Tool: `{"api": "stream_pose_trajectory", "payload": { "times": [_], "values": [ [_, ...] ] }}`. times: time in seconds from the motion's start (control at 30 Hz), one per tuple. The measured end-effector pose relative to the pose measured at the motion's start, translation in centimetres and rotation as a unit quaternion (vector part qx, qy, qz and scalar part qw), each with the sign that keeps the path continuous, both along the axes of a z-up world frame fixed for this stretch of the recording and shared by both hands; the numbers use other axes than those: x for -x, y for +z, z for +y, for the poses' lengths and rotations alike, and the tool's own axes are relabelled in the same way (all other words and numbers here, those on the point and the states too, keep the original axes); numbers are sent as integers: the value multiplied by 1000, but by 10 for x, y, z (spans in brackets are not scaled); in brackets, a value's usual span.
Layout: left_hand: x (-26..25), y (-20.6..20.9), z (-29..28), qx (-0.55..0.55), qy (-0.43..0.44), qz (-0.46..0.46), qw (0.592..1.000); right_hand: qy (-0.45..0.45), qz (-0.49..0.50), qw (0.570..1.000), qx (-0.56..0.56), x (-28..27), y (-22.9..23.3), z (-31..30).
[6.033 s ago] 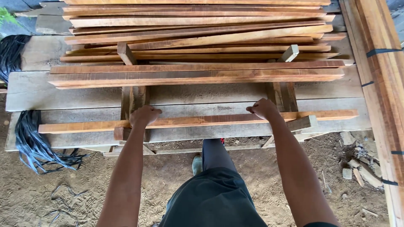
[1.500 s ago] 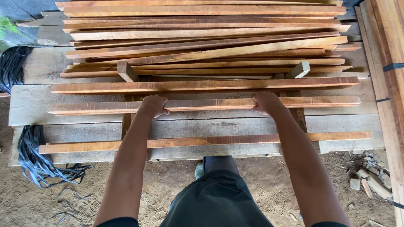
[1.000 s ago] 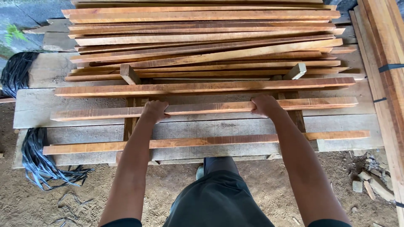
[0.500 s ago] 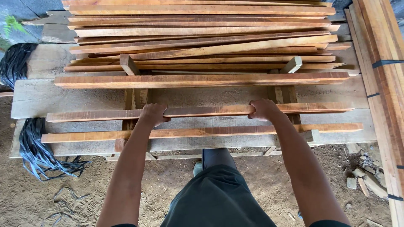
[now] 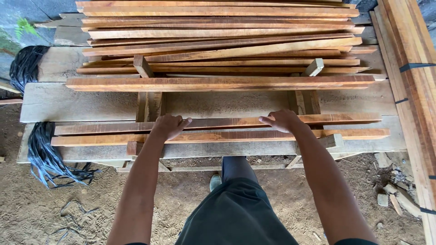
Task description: Organizing and tying a bundle of thin wood slats with a plastic strap.
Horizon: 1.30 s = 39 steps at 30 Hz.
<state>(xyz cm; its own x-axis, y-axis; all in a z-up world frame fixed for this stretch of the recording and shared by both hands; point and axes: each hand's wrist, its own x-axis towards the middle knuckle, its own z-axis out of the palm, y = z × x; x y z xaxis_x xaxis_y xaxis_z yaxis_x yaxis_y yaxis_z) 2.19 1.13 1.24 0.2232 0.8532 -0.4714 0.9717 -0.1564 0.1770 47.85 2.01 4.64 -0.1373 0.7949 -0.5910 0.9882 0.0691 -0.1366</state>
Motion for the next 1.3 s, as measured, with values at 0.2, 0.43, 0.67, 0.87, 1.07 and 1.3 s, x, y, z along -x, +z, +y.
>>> {"api": "stream_pose_trajectory", "payload": {
  "times": [0.2,0.43,0.67,0.87,1.07,1.3],
  "values": [
    [4,-14,-4,-3,-15,4,1000,-12,-2,1000,-2,-8,-13,-19],
    [2,-9,-9,-12,-8,-3,1000,-1,-16,1000,-15,-5,-12,-26],
    [-39,8,-15,30,-70,77,994,69,5,997,-22,22,6,-41],
    [-108,-38,-19,-81,-151,33,985,149,41,983,-101,83,-49,-32],
    [-97,-75,-10,-141,-193,56,970,171,52,976,-122,91,-55,-30],
    [19,-39,-21,-110,-120,89,983,73,3,992,-107,-8,-23,-43]
  ]
}}
